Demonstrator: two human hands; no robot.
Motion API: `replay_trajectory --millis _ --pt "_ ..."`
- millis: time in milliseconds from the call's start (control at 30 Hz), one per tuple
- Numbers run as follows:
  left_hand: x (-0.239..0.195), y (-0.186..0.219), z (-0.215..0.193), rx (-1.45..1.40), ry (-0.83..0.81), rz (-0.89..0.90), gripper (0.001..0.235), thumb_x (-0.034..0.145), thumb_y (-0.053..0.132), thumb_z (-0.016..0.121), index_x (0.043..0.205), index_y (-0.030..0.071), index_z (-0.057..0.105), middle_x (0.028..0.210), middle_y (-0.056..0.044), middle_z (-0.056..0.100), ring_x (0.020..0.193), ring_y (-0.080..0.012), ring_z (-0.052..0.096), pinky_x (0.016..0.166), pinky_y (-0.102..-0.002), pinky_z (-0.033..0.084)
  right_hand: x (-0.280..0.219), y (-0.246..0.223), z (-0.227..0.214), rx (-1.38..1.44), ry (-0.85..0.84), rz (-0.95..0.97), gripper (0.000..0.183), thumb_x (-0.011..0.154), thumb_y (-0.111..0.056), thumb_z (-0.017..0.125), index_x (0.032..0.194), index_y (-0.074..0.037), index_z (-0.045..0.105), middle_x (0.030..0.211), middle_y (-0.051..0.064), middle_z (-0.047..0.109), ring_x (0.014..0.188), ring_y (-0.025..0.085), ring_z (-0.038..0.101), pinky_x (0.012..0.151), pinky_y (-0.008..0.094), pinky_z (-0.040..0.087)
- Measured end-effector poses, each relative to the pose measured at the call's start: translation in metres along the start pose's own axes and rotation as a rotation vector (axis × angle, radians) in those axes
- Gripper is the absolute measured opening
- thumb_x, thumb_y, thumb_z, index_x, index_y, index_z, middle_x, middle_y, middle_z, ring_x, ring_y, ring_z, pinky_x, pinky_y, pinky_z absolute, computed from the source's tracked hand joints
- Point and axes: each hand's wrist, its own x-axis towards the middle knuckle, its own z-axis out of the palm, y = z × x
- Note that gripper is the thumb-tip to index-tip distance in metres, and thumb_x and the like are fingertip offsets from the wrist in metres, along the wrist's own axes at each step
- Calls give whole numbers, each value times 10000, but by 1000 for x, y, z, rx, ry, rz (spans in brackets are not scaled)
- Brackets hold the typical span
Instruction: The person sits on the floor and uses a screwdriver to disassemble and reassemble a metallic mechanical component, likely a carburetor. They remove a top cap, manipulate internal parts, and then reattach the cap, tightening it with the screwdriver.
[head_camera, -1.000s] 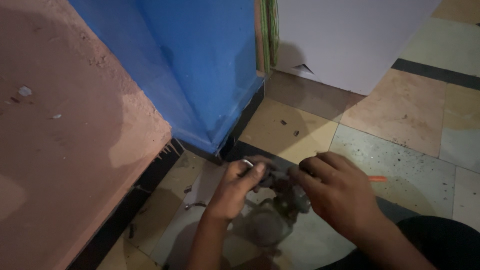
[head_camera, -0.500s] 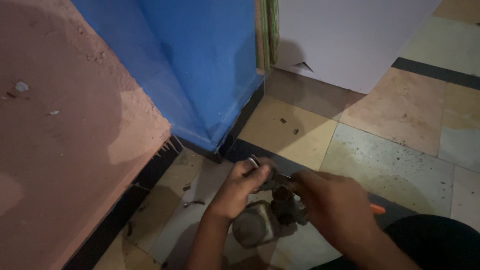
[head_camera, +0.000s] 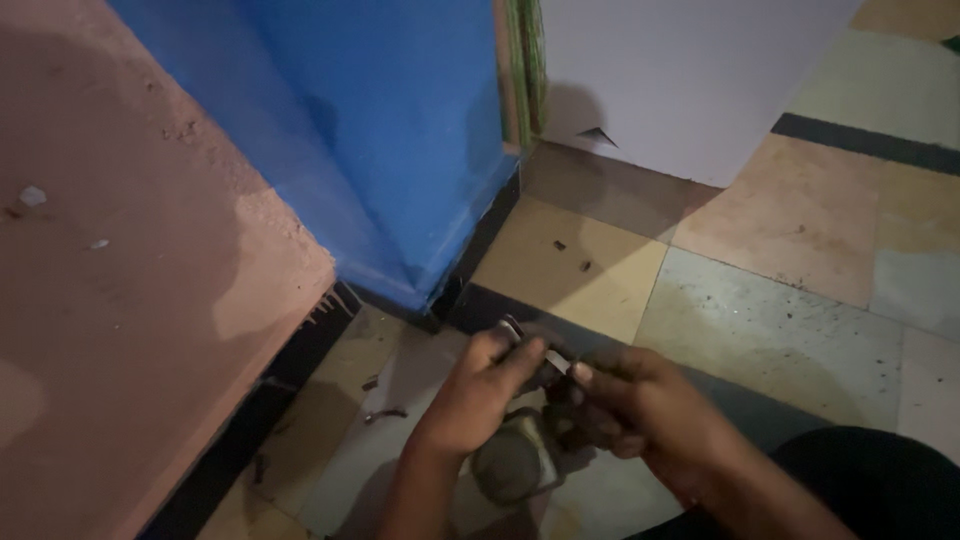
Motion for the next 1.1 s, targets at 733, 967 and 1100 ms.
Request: replay_trajectory --millis 733,967,1100 --pt "-7 30 12 26 -178 -74 280 1002 195 617 1151 -31 693 1017 -99 741 901 -159 701 821 -306 583 -4 13 4 245 7 152 270 1016 -267 542 867 -48 589 527 -2 387 391 108 247 373 300 188" --pt "-2 8 7 33 -6 -69 341 995 301 604 1181 21 658 1031 -51 689 953 -139 651 845 -321 559 -3 6 7 107 25 40 274 1019 -263 561 885 -33 624 573 1 454 441 112 322 399 291 232" --pt "6 -5 -1 18 83 -109 469 975 451 591 1172 33 677 967 -52 659 860 -154 609 739 -331 498 0 0 6 -51 64 -96 301 1008 -277 577 918 -7 679 587 17 522 475 115 391 426 279 289"
